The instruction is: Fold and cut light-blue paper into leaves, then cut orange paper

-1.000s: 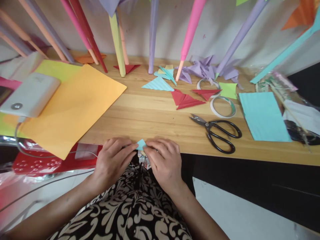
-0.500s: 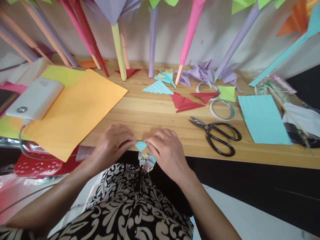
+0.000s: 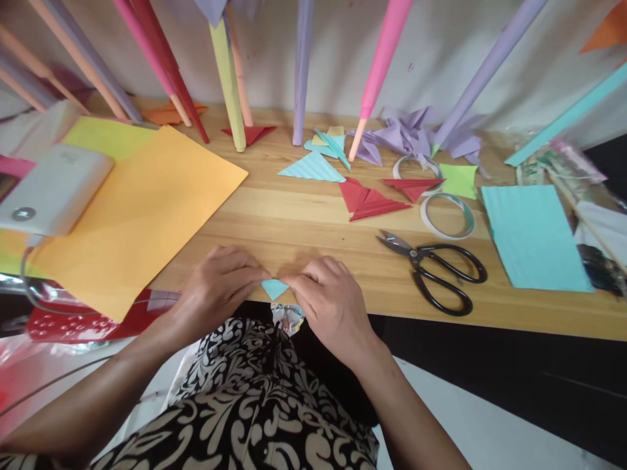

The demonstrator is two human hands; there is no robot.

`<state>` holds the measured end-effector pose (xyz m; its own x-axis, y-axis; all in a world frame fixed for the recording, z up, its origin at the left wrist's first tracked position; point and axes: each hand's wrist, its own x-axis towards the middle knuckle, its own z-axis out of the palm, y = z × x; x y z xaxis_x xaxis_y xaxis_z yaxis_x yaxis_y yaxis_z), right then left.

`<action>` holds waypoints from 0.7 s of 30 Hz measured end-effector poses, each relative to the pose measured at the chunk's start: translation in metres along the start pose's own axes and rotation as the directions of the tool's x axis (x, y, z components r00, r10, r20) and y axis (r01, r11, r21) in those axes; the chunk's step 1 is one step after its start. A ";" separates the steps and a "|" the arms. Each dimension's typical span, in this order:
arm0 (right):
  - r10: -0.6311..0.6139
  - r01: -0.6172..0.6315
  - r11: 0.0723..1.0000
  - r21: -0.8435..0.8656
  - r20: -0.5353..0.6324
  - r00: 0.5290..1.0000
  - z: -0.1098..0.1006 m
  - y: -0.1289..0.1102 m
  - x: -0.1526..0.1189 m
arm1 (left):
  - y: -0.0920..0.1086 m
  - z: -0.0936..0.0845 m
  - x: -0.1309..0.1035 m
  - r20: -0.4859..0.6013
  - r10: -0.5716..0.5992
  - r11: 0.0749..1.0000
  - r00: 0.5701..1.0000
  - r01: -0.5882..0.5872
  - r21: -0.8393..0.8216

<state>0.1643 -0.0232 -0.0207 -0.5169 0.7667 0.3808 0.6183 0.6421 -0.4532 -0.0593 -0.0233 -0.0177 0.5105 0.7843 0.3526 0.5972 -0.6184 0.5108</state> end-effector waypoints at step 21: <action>0.015 -0.014 0.999 -0.036 0.033 0.999 0.001 -0.003 0.004 | 0.004 0.008 0.012 -0.001 -0.023 0.995 1.000 0.023 0.100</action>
<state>0.1596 -0.0222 -0.0190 -0.5268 0.7759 0.3471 0.6465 0.6309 -0.4290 -0.0462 -0.0173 -0.0174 0.4964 0.7982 0.3414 0.6677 -0.6024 0.4374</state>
